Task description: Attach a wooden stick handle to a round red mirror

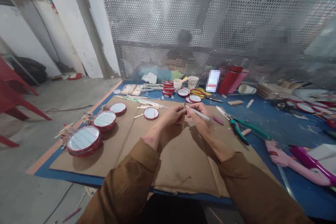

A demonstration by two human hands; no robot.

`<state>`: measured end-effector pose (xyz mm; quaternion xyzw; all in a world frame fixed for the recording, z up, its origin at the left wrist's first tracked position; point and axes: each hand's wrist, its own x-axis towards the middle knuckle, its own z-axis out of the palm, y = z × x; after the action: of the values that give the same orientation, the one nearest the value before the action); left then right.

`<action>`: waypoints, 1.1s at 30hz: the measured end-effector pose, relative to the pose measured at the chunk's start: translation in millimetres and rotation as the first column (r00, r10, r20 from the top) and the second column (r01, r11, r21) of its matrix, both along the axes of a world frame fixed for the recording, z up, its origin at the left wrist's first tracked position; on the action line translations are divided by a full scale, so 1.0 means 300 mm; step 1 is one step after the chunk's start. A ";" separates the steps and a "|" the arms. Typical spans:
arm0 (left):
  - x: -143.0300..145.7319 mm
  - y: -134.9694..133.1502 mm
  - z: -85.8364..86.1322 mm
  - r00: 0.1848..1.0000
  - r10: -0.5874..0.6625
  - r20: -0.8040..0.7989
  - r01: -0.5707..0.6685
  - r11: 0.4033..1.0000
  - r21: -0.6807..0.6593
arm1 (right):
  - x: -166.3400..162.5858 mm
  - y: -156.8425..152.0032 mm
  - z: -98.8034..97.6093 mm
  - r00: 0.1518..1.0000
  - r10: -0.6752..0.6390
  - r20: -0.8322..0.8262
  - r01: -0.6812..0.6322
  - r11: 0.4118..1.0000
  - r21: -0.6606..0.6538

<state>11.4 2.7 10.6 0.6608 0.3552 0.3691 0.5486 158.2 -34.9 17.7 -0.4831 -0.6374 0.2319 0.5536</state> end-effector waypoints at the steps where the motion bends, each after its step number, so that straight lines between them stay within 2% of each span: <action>1: -0.001 -0.001 0.003 1.000 0.004 -0.007 -0.004 1.000 0.001 | -0.001 -0.002 0.002 1.000 -0.003 -0.006 0.003 1.000 -0.001; 7: -0.004 -0.015 0.026 1.000 -0.004 -0.020 0.003 0.999 -0.049 | -0.006 -0.009 0.016 1.000 0.015 -0.002 -0.015 1.000 -0.011; 15: -0.002 -0.002 0.008 1.000 -0.005 -0.015 0.004 0.997 -0.072 | 0.003 -0.003 0.012 1.000 -0.003 -0.015 0.003 1.000 0.005; 22: -0.005 -0.012 0.018 1.000 0.001 -0.017 -0.002 0.999 -0.054 | 0.005 0.000 0.008 0.999 -0.012 0.031 0.012 1.000 0.001; 33: 0.000 0.002 -0.010 0.999 -0.011 0.041 0.014 0.997 -0.076 | -0.017 -0.029 0.044 0.993 -0.066 -0.096 0.066 0.998 -0.002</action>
<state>11.5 3.2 7.6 0.6339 0.3536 0.3653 0.5828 153.2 -43.6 30.9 -0.4921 -0.5939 0.2361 0.5911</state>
